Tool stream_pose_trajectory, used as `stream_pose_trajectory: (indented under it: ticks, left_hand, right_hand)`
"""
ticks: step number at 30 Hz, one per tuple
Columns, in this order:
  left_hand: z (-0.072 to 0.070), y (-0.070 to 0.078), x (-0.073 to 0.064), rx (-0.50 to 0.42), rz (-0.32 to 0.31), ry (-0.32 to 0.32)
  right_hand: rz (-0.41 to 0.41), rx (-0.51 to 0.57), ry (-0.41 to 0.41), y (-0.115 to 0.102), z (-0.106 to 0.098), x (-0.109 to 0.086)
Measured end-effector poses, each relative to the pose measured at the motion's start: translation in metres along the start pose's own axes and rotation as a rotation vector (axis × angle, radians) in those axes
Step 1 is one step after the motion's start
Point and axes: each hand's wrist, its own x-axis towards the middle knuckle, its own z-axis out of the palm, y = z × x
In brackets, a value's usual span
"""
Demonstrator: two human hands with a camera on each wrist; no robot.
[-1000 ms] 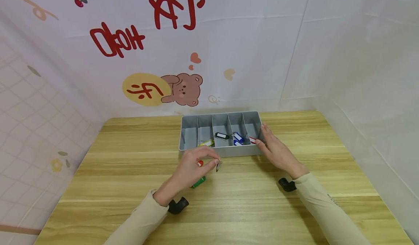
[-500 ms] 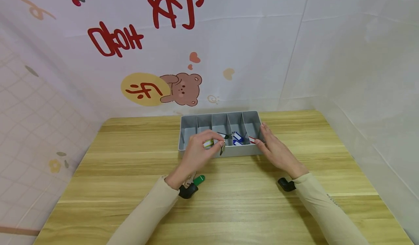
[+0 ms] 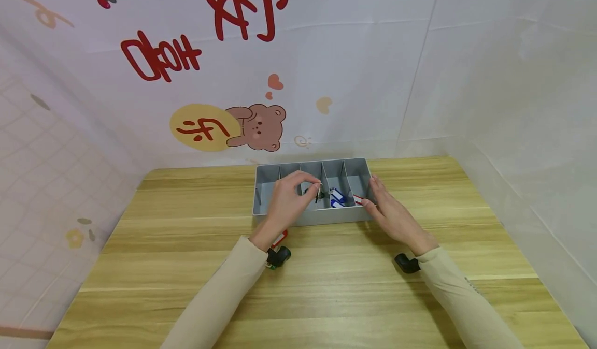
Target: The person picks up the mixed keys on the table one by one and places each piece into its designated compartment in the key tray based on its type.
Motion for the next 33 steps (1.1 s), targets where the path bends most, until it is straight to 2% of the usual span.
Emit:
stream_pose_trajectory:
  ticks: [7,14,23,33]
  left_hand:
    - [0.009,-0.012,0.007,0.057,-0.031,-0.015]
    - [0.017,-0.025,0.009,0.142,-0.028,-0.049]
    - [0.021,-0.028,0.016,0.292,-0.069,-0.182]
    - [0.026,-0.034,0.018,0.436,-0.078,-0.198]
  right_hand:
    - [-0.002,-0.003,0.006,0.001,0.001,0.0]
    - [-0.002,-0.002,0.013,0.001,0.002,-0.001]
    - [0.004,-0.006,0.016,0.0,0.0,-0.002]
    - [-0.006,-0.019,0.02,0.002,0.002,0.001]
